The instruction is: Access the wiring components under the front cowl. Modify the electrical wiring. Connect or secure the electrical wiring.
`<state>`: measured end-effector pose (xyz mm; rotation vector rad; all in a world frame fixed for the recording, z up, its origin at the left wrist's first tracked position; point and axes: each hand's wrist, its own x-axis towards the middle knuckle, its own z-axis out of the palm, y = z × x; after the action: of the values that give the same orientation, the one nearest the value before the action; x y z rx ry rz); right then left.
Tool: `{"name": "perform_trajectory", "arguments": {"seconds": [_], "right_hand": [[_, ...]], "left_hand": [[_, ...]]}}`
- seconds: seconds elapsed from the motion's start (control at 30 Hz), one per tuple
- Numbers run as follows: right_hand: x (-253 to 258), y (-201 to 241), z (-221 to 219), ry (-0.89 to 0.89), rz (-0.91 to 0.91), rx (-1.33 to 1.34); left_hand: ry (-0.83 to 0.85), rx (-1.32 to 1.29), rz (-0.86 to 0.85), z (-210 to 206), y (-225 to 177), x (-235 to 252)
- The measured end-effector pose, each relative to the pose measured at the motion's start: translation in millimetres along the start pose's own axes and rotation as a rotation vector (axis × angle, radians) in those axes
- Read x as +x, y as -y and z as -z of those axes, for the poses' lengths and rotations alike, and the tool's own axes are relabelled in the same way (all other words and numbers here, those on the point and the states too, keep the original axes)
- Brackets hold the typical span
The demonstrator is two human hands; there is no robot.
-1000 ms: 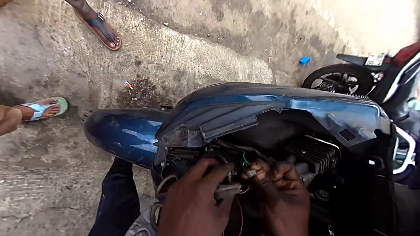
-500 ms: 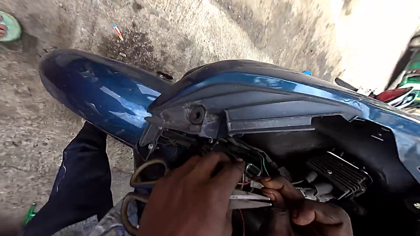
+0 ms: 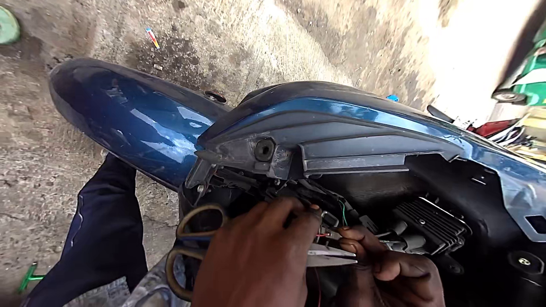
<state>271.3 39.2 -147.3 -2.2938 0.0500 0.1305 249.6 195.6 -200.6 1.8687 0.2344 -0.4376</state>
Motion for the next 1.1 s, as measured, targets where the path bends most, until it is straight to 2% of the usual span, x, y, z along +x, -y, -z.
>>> {"name": "perform_trajectory", "arguments": {"seconds": [0.1, 0.43, 0.67, 0.8, 1.1], "right_hand": [[3.0, 1.1, 4.0, -0.055, -0.025, 0.009], [-0.8, 4.1, -0.9, 0.018, -0.006, 0.012], [3.5, 6.4, 11.4, 0.160, -0.008, -0.335], [6.2, 6.5, 13.7, 0.201, -0.001, -0.405], [25.8, 33.2, 16.9, 0.417, 0.165, -0.813]], "left_hand": [[0.006, -0.002, -0.010, -0.3, 0.5, -0.6], [-0.008, 0.009, -0.021, -1.1, -0.8, -0.7], [-0.027, 0.020, -0.002, -3.4, -0.6, -2.2], [-0.024, 0.107, 0.078, -5.3, -2.0, -4.5], [-0.051, 0.152, 0.068, -7.2, -1.5, -4.0]]}}
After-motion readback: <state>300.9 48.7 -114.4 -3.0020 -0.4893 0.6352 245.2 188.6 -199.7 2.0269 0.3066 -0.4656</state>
